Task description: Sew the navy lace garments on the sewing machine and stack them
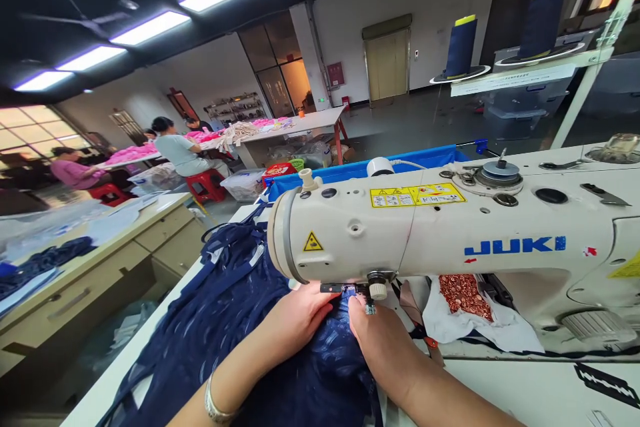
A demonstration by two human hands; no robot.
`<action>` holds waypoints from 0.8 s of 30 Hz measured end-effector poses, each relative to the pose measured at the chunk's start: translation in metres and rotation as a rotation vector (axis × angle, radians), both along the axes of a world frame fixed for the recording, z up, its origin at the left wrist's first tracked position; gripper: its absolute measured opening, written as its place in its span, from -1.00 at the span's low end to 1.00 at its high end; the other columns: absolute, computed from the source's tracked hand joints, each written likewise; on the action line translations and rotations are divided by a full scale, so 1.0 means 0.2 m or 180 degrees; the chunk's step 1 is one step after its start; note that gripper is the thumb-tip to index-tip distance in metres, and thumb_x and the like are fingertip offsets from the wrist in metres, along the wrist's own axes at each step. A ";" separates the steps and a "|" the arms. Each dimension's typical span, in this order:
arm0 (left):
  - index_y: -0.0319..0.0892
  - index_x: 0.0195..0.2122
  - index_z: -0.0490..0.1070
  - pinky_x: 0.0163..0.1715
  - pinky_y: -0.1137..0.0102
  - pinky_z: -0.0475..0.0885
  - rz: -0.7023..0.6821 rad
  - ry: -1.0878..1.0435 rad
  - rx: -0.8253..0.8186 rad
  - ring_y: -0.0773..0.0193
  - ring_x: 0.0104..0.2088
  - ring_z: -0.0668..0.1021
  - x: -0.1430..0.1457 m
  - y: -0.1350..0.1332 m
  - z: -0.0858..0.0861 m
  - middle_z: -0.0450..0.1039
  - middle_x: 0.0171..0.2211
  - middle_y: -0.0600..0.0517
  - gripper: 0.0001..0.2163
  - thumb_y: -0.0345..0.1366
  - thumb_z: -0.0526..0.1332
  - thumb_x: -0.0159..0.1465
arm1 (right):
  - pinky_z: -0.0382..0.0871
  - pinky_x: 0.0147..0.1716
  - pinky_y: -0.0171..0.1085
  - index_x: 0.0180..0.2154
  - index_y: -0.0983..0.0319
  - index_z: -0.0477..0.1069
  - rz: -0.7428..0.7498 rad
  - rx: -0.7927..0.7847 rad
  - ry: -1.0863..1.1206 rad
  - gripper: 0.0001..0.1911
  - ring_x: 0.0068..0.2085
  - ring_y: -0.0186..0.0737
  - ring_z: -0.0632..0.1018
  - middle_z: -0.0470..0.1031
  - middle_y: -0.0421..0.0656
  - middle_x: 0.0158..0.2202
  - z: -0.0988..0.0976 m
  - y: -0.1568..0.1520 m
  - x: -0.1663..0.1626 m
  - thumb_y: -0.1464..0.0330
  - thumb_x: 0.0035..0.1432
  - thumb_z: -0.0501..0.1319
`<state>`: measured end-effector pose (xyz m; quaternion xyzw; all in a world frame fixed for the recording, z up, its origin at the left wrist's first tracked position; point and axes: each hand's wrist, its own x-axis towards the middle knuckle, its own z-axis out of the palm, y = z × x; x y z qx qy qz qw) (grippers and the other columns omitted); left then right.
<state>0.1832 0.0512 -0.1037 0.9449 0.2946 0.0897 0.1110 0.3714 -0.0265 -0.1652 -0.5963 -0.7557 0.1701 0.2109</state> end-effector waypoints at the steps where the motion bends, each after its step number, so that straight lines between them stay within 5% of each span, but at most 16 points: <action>1: -0.04 0.09 0.35 0.01 0.29 0.39 -0.0006 0.0019 0.0019 0.19 0.04 0.43 0.00 0.00 0.00 0.41 0.06 0.03 -0.67 -0.43 0.03 0.34 | 0.30 -0.01 -0.20 -0.12 0.03 0.39 0.0126 0.0038 0.0018 -0.74 0.04 -0.06 0.44 0.48 -0.11 -0.07 0.01 0.00 0.00 0.38 0.19 0.04; 9: -0.04 0.10 0.34 0.02 0.25 0.39 -0.0048 -0.0121 0.0279 0.18 0.02 0.43 0.01 -0.01 0.00 0.44 -0.01 -0.01 -0.66 -0.43 0.00 0.35 | 0.22 0.11 -0.06 -0.11 0.06 0.39 0.0219 -0.0025 0.0183 -0.68 0.13 0.09 0.36 0.46 -0.07 -0.03 0.01 0.00 0.00 0.45 0.10 0.07; 16: -0.07 0.01 0.38 0.05 0.24 0.33 0.0002 -0.0007 0.0238 0.16 0.00 0.43 0.01 0.00 -0.01 0.44 -0.04 0.00 -0.72 -0.44 0.10 0.30 | 0.21 0.11 -0.07 -0.05 0.04 0.35 0.0288 -0.0003 0.0259 -0.62 0.14 0.00 0.35 0.44 -0.12 0.00 -0.07 0.03 0.03 0.46 0.19 -0.07; 24: -0.10 -0.05 0.41 -0.08 0.26 0.37 0.0133 0.0120 0.0203 0.13 -0.07 0.46 0.00 -0.01 -0.02 0.45 -0.09 -0.01 -0.77 -0.40 0.09 0.31 | 0.25 0.07 -0.15 -0.12 0.05 0.43 0.0097 0.0173 -0.0065 -0.64 0.11 -0.01 0.37 0.46 -0.11 -0.04 -0.11 0.05 0.02 0.50 0.16 0.01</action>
